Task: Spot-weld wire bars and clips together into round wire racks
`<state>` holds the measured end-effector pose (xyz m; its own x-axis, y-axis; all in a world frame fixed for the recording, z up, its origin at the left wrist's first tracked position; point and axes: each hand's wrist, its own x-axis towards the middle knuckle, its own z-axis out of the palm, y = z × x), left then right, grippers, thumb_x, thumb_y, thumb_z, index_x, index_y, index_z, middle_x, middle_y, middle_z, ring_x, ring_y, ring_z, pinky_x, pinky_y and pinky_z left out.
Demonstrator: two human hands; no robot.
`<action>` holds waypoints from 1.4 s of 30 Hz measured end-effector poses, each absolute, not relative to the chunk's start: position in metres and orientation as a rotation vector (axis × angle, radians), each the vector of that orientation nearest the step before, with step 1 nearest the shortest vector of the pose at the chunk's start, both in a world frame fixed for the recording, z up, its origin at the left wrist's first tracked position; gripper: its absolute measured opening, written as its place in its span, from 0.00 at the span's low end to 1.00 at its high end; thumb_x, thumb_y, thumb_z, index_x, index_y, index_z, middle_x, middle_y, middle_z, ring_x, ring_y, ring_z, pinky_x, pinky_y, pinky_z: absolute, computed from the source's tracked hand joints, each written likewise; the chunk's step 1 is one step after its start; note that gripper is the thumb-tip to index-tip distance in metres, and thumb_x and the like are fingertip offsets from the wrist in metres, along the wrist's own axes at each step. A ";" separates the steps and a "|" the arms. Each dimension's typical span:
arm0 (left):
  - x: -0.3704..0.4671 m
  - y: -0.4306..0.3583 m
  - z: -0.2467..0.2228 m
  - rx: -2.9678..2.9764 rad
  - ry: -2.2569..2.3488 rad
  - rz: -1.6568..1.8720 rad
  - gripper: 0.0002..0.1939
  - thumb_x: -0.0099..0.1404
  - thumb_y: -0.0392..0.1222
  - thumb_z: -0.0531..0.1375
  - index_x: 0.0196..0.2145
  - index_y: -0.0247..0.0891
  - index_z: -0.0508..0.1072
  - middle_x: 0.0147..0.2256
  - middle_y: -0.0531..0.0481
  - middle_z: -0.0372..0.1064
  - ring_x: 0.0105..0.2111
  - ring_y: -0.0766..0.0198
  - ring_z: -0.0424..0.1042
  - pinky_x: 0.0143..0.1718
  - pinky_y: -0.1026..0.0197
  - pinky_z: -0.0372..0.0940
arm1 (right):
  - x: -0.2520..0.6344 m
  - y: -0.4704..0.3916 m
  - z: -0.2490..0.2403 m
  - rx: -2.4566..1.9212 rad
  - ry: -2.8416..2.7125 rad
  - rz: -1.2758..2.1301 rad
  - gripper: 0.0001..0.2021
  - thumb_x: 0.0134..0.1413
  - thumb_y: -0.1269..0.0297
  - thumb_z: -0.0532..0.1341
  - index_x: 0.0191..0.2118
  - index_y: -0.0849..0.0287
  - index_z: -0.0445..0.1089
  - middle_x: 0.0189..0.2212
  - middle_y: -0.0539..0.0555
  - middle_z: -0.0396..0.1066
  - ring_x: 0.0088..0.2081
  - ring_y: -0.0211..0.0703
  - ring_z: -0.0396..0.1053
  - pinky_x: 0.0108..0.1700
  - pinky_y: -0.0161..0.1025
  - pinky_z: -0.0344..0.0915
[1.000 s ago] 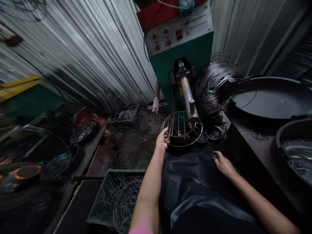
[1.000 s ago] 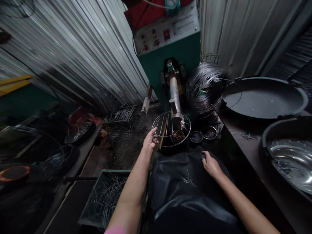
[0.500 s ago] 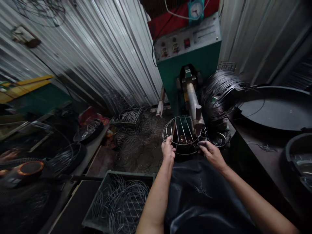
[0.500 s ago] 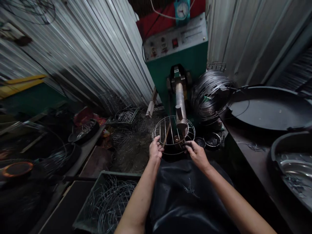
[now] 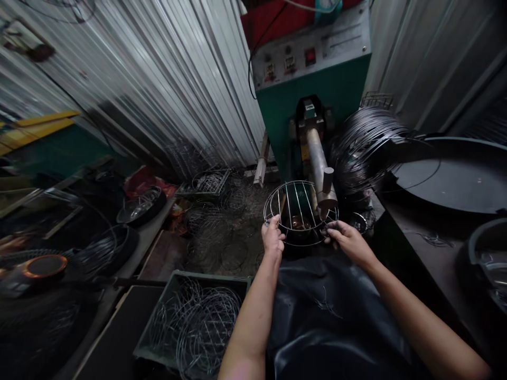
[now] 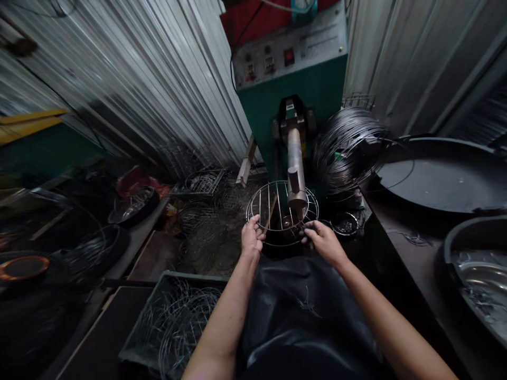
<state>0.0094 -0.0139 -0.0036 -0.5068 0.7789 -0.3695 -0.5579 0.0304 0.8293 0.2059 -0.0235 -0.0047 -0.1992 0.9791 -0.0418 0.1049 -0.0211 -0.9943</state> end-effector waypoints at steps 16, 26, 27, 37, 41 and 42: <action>0.015 -0.020 -0.007 0.232 1.337 1.667 0.23 0.40 0.46 0.67 0.23 0.39 0.55 0.17 0.65 0.43 0.12 0.81 0.41 0.12 0.71 0.36 | 0.199 -0.041 -0.016 -1.290 -1.480 1.047 0.13 0.52 0.53 0.54 0.35 0.58 0.65 0.20 0.50 0.69 0.20 0.39 0.65 0.22 0.36 0.60; 0.013 -0.015 -0.009 0.203 1.318 1.676 0.23 0.39 0.45 0.67 0.23 0.39 0.54 0.17 0.65 0.43 0.11 0.80 0.41 0.11 0.71 0.37 | 0.200 -0.033 -0.017 -1.206 -1.448 1.133 0.13 0.51 0.53 0.56 0.35 0.59 0.65 0.24 0.52 0.70 0.23 0.40 0.68 0.24 0.36 0.64; 0.013 -0.014 -0.009 0.202 1.322 1.677 0.23 0.39 0.45 0.67 0.23 0.39 0.54 0.17 0.65 0.43 0.11 0.80 0.41 0.11 0.71 0.37 | 0.200 -0.032 -0.017 -1.205 -1.445 1.130 0.14 0.51 0.52 0.56 0.34 0.59 0.65 0.24 0.51 0.70 0.23 0.40 0.68 0.24 0.36 0.65; 0.017 -0.010 -0.009 0.134 1.388 1.608 0.22 0.42 0.46 0.68 0.21 0.38 0.55 0.17 0.64 0.45 0.12 0.80 0.42 0.11 0.71 0.40 | 0.198 -0.027 -0.006 -1.264 -1.487 1.063 0.12 0.50 0.53 0.57 0.32 0.57 0.67 0.22 0.51 0.71 0.22 0.41 0.68 0.29 0.39 0.66; 0.000 -0.015 -0.010 0.217 1.414 1.424 0.22 0.42 0.53 0.68 0.24 0.37 0.61 0.18 0.60 0.52 0.14 0.77 0.49 0.13 0.70 0.48 | 0.219 -0.038 -0.014 -1.280 -1.396 0.966 0.15 0.47 0.51 0.58 0.35 0.57 0.71 0.31 0.55 0.75 0.31 0.47 0.72 0.32 0.41 0.68; -0.008 -0.012 -0.010 0.240 1.435 1.336 0.23 0.43 0.56 0.67 0.25 0.36 0.63 0.20 0.58 0.55 0.15 0.74 0.54 0.15 0.69 0.53 | 0.229 -0.042 -0.023 -1.314 -1.347 0.922 0.16 0.45 0.51 0.59 0.35 0.57 0.71 0.33 0.56 0.76 0.34 0.49 0.73 0.33 0.42 0.68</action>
